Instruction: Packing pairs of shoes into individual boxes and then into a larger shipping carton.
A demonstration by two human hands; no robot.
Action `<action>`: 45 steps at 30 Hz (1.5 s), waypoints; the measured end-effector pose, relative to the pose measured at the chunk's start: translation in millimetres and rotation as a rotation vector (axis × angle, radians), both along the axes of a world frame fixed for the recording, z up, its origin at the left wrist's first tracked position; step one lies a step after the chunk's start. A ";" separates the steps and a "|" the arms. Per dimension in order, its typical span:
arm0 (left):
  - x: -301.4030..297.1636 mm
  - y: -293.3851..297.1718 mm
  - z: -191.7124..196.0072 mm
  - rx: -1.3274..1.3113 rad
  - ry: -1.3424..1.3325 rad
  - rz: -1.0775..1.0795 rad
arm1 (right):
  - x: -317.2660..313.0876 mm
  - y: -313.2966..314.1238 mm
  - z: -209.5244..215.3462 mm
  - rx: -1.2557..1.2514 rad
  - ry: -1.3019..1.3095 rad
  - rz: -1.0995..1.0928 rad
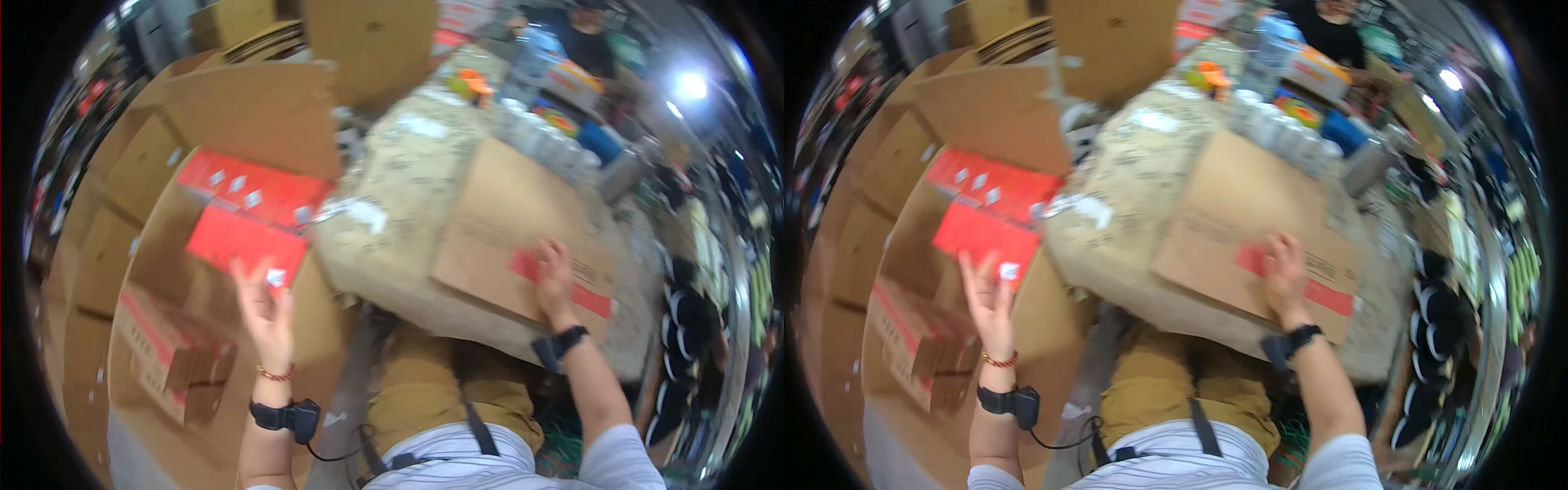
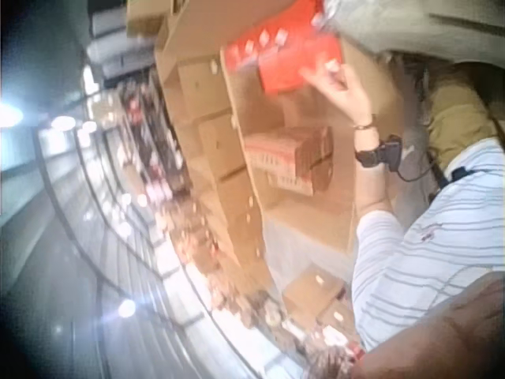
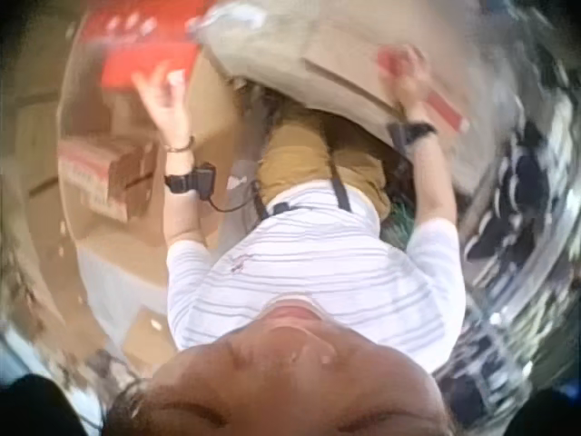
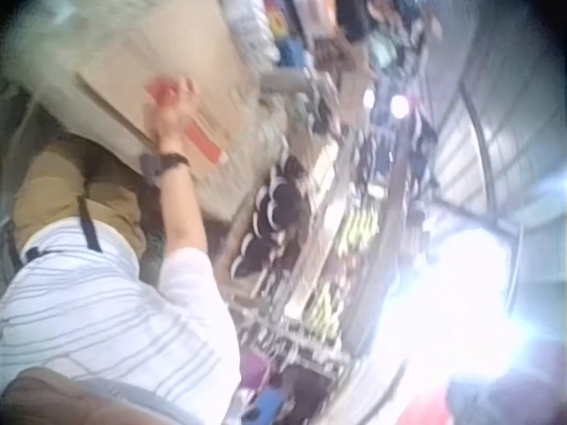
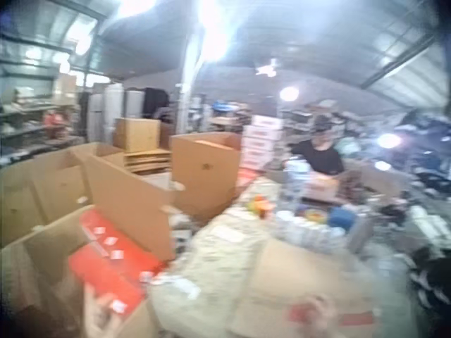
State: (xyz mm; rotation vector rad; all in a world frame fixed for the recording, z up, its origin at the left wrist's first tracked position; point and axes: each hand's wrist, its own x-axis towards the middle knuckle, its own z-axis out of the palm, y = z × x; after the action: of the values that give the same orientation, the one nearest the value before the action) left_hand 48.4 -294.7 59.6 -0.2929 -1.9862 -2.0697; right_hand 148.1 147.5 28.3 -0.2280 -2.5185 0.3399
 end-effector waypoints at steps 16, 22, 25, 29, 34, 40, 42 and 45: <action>-4.1 200.9 -50.5 -0.377 -0.054 -0.418 | 183.6 39.5 -4.3 -0.412 -0.072 -0.349; 11.3 206.8 -0.3 -0.351 0.057 -0.265 | 186.1 39.9 9.6 -0.276 0.034 -0.430; 11.6 203.6 6.5 -0.270 0.015 -0.259 | 173.5 16.8 50.7 -0.446 0.266 -0.368; -8.7 207.3 20.0 -0.539 -0.002 -0.275 | 162.0 22.4 90.1 -0.267 0.418 -0.087; 12.9 249.2 124.5 -0.439 0.964 -0.358 | 168.1 52.7 184.3 -0.272 0.521 -0.005; -67.0 258.1 67.0 -0.025 -0.128 -0.733 | 140.0 39.2 234.3 0.236 0.508 0.014; -67.5 278.0 66.1 0.030 -0.126 -0.881 | 126.2 29.1 220.7 0.094 0.429 0.209; -59.3 285.8 81.1 0.131 -0.225 -1.097 | 79.7 67.8 156.5 -0.256 0.031 0.102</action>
State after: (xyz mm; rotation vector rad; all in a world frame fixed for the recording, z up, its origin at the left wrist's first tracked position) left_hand -10.9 -8.9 140.7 -1.4368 -1.9937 -2.9109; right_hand 227.8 215.3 184.8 -0.1918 -2.4578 0.7027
